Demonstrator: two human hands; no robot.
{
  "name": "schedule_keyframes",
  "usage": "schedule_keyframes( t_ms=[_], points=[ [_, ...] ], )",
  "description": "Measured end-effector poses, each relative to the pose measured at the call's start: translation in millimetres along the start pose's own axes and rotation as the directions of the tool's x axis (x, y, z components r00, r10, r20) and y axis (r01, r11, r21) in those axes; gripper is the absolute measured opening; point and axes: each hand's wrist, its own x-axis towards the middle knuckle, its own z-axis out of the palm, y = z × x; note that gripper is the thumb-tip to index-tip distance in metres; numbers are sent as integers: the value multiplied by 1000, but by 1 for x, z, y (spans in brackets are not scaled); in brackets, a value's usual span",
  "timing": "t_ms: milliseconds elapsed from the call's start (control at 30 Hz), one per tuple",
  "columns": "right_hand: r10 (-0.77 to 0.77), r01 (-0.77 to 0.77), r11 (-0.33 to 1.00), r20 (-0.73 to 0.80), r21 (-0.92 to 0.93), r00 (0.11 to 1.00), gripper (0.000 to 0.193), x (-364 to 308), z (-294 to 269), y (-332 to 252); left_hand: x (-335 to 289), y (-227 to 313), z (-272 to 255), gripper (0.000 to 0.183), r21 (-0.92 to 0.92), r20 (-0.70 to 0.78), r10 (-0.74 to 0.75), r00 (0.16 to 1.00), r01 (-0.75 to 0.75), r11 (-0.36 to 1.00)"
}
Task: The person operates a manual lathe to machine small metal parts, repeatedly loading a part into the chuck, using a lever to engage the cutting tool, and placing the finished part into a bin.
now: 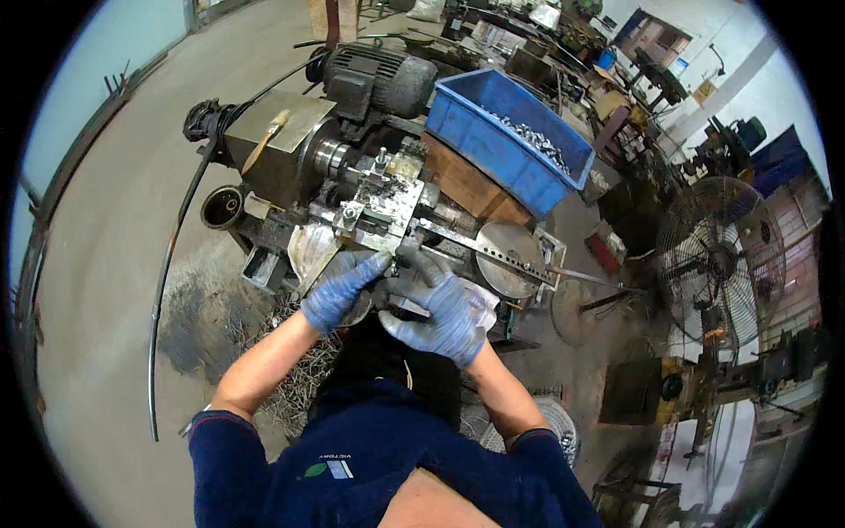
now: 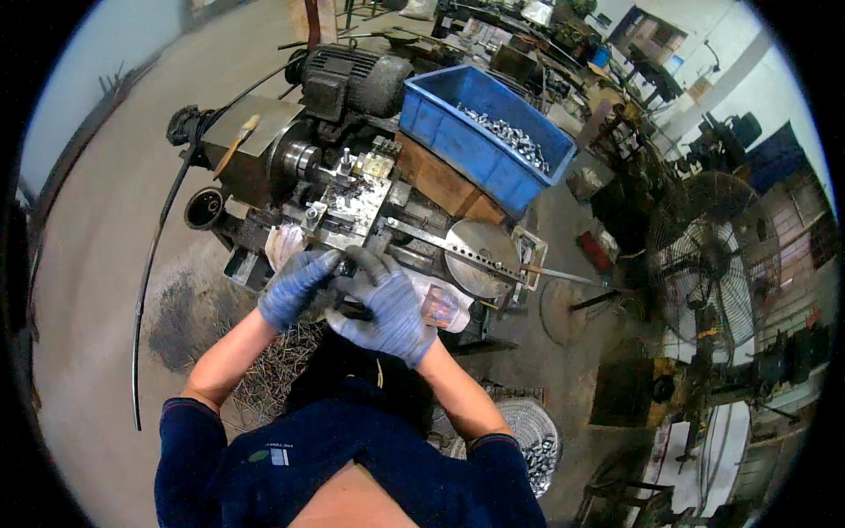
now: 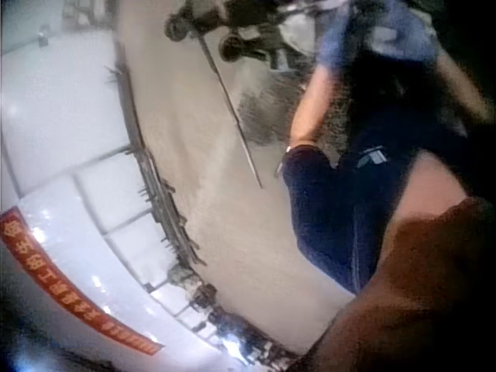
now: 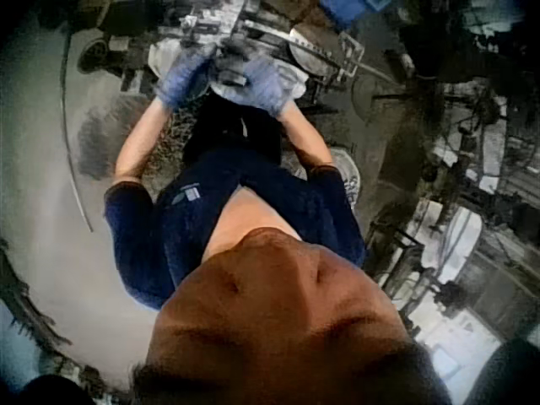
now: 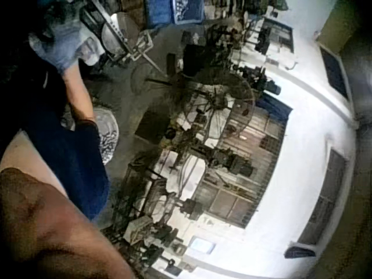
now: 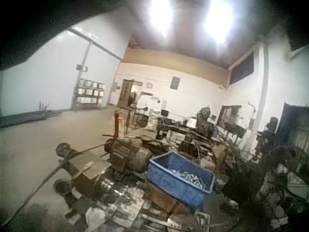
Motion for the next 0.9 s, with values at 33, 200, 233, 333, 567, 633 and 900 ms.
schedule_keyframes(
  t_ms=[33, 200, 233, 333, 567, 633, 900],
  points=[
    [33, -32, 999, 48, -17, 998, 36, 3, 5, -2, 1, 6, -8, 35, 160, -20, -14, 1000, 17, 987],
    [20, 7, 993, 225, -119, 974, 41, 31, 19, -3, 0, 18, -21, 36, 490, -75, 159, 984, -103, 866],
    [12, 9, 997, 263, -81, 965, 40, 39, 19, -1, -2, 24, -27, 36, 512, -84, 122, 989, -62, 857],
    [-19, 1, 997, 262, 71, 965, 41, 65, 32, 20, -6, 41, -65, 37, 802, 78, 211, 974, -187, 567],
    [229, 113, 789, 460, -604, 858, 55, 187, 68, 76, -125, 97, -194, 42, 908, -418, 461, 783, 378, 181],
    [252, 145, 746, 478, -650, 841, 56, 198, 87, 104, -165, 94, -232, 42, 805, -495, 457, 739, 588, -79],
    [367, -91, 829, 414, -552, 833, 54, 214, 113, 119, -254, 12, -300, 44, 638, -724, 391, 569, 767, 65]
  ],
)
